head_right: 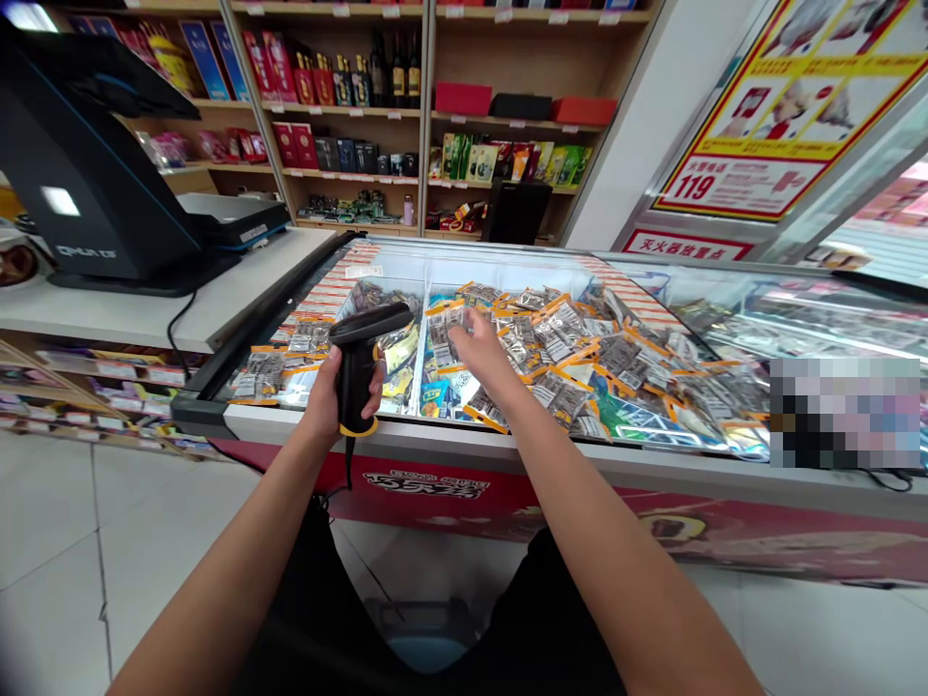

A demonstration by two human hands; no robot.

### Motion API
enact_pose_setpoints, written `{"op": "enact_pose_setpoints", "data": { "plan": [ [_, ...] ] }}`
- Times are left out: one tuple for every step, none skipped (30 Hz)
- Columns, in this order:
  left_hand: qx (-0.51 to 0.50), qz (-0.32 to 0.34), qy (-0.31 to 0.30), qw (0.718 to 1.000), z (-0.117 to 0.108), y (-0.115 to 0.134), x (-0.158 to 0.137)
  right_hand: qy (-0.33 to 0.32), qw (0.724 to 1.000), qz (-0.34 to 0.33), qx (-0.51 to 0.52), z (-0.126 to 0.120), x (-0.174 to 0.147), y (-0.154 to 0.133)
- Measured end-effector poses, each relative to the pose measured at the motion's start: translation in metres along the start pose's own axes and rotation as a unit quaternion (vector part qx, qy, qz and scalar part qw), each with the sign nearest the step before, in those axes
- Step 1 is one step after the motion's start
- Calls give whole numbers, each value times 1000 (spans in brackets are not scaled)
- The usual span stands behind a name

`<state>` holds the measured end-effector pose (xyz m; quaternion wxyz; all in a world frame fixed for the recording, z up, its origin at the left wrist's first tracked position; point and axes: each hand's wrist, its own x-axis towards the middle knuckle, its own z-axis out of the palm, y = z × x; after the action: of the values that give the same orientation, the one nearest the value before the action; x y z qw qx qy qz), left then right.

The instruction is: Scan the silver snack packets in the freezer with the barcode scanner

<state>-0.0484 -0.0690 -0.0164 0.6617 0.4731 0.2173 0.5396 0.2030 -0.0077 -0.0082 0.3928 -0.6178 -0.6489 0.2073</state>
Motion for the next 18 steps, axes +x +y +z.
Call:
{"op": "enact_pose_setpoints", "data": {
  "plan": [
    [-9,2,13,1000,0,0,0,-11,1000,25,-15,2,-2,-3],
    [-16,0,26,1000,-1,0,0,-19,998,49,-34,4,-5,-7],
    [-21,-3,36,999,-1,0,0,-23,996,64,-59,6,-9,-10],
    [-24,-8,44,999,-2,0,0,-23,994,64,-88,7,-15,-13],
    [-24,-11,48,998,-2,0,0,-22,992,56,-114,7,-21,-15],
    [-21,-13,49,998,-2,-1,0,-24,990,43,-131,8,-27,-17],
    [-16,-14,46,999,-2,-1,0,-34,989,29,-139,9,-33,-19],
    [-10,-13,42,999,-2,-1,0,-48,989,12,-143,10,-39,-20],
    [-3,-12,37,999,-2,-1,0,-66,988,-6,-141,11,-42,-22],
    [2,-13,32,999,-1,-1,0,-83,987,-25,-137,14,-44,-24],
    [5,-14,28,999,-1,-1,0,-99,985,-48,-132,18,-44,-26],
    [7,-16,26,1000,0,-1,1,-112,983,-71,-127,23,-43,-29],
    [8,-18,26,999,0,0,1,-121,981,-91,-124,29,-41,-33],
    [8,-19,26,999,1,0,1,-131,978,-109,-121,36,-38,-37],
    [8,-20,26,999,1,0,1,-141,975,-125,-117,42,-34,-43],
    [8,-19,24,999,1,0,1,-153,972,-141,-107,48,-32,-48],
    [9,-18,21,1000,1,0,1,-171,969,-153,-91,53,-29,-54],
    [11,-16,17,1000,0,0,1,-193,965,-162,-69,56,-27,-59]
  ]
}}
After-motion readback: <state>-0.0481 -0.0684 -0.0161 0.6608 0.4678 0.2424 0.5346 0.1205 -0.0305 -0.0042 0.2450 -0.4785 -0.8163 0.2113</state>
